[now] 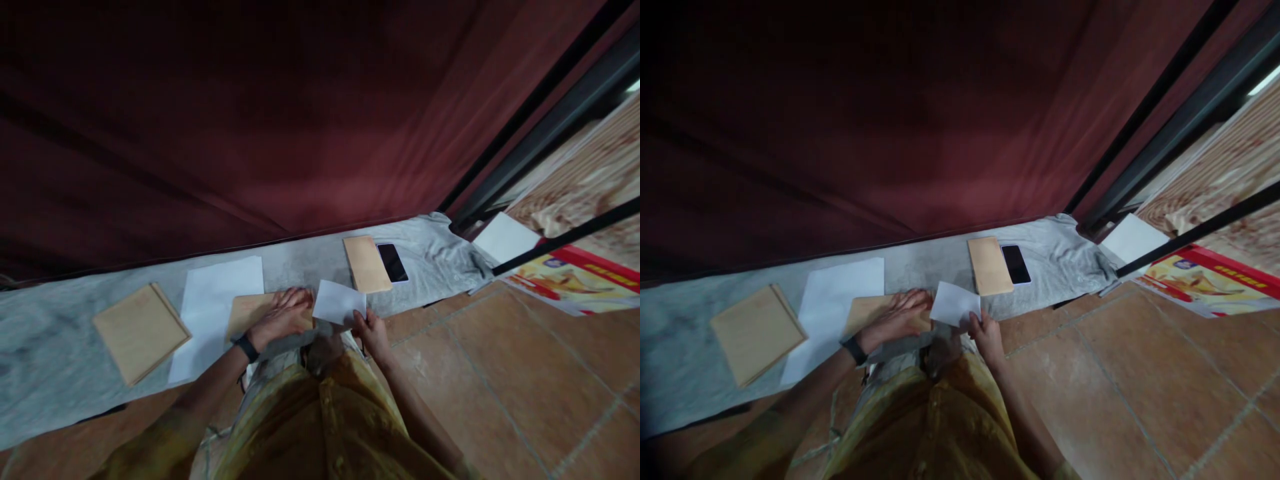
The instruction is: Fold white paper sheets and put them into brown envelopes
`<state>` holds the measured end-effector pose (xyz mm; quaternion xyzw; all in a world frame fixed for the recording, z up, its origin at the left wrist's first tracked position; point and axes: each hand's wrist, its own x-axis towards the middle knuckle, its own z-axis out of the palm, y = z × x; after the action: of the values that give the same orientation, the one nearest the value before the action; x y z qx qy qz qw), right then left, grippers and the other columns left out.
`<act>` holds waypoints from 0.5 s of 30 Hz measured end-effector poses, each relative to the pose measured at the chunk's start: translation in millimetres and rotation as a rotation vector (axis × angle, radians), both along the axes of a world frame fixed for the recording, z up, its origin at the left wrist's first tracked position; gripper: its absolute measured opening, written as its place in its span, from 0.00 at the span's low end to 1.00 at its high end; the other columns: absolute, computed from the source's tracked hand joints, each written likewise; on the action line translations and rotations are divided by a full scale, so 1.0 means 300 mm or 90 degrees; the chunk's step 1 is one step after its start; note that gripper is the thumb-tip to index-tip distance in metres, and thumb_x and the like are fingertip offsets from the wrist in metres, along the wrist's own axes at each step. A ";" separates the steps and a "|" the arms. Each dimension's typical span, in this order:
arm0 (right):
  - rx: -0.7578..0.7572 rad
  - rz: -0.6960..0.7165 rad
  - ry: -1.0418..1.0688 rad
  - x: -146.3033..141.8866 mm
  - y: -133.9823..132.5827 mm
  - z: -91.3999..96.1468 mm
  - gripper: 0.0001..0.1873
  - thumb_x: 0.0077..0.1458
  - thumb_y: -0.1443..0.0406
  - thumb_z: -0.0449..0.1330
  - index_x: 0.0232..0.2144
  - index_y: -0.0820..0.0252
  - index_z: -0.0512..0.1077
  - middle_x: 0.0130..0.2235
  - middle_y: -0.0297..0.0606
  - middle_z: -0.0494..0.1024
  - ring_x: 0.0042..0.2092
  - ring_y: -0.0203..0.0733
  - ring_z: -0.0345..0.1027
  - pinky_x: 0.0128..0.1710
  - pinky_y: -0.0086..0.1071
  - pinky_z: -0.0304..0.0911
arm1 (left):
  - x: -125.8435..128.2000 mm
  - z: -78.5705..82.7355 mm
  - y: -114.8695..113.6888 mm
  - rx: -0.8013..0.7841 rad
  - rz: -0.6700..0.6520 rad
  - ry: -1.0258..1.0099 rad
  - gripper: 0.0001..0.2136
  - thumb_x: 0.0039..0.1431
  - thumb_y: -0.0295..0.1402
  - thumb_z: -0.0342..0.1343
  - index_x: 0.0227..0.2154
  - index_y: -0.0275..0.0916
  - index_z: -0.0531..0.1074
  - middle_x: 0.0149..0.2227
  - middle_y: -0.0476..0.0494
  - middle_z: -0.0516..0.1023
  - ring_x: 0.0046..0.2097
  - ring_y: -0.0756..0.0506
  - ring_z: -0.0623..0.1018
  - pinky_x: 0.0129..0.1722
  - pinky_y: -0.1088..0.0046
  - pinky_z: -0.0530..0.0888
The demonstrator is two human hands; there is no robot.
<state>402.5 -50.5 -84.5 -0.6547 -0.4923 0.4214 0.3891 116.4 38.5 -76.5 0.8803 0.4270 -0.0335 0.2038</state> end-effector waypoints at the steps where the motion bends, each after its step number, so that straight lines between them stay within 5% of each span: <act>1: 0.000 -0.015 0.034 0.003 -0.003 -0.008 0.26 0.61 0.43 0.52 0.41 0.59 0.73 0.22 0.33 0.75 0.24 0.41 0.71 0.25 0.30 0.66 | 0.005 0.001 0.004 0.015 -0.032 0.000 0.33 0.50 0.39 0.69 0.61 0.50 0.67 0.71 0.40 0.56 0.72 0.32 0.53 0.69 0.46 0.51; 7: -0.009 -0.076 0.195 0.022 -0.032 -0.036 0.28 0.54 0.40 0.59 0.32 0.60 0.72 0.22 0.32 0.73 0.23 0.37 0.66 0.24 0.29 0.65 | 0.031 0.011 0.067 0.016 -0.147 0.043 0.28 0.52 0.40 0.69 0.56 0.46 0.70 0.68 0.39 0.62 0.69 0.34 0.60 0.66 0.54 0.60; 15: -0.062 -0.161 0.242 0.053 -0.078 -0.073 0.28 0.46 0.40 0.64 0.29 0.59 0.71 0.23 0.34 0.74 0.24 0.39 0.68 0.22 0.30 0.65 | 0.034 0.040 0.129 -0.090 -0.165 -0.043 0.28 0.54 0.37 0.66 0.59 0.50 0.69 0.66 0.45 0.68 0.68 0.39 0.64 0.66 0.60 0.60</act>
<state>418.4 -74.0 -106.3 -0.6383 -0.3033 0.5081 0.4924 126.7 77.3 -64.4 0.9122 0.2993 -0.0600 0.2734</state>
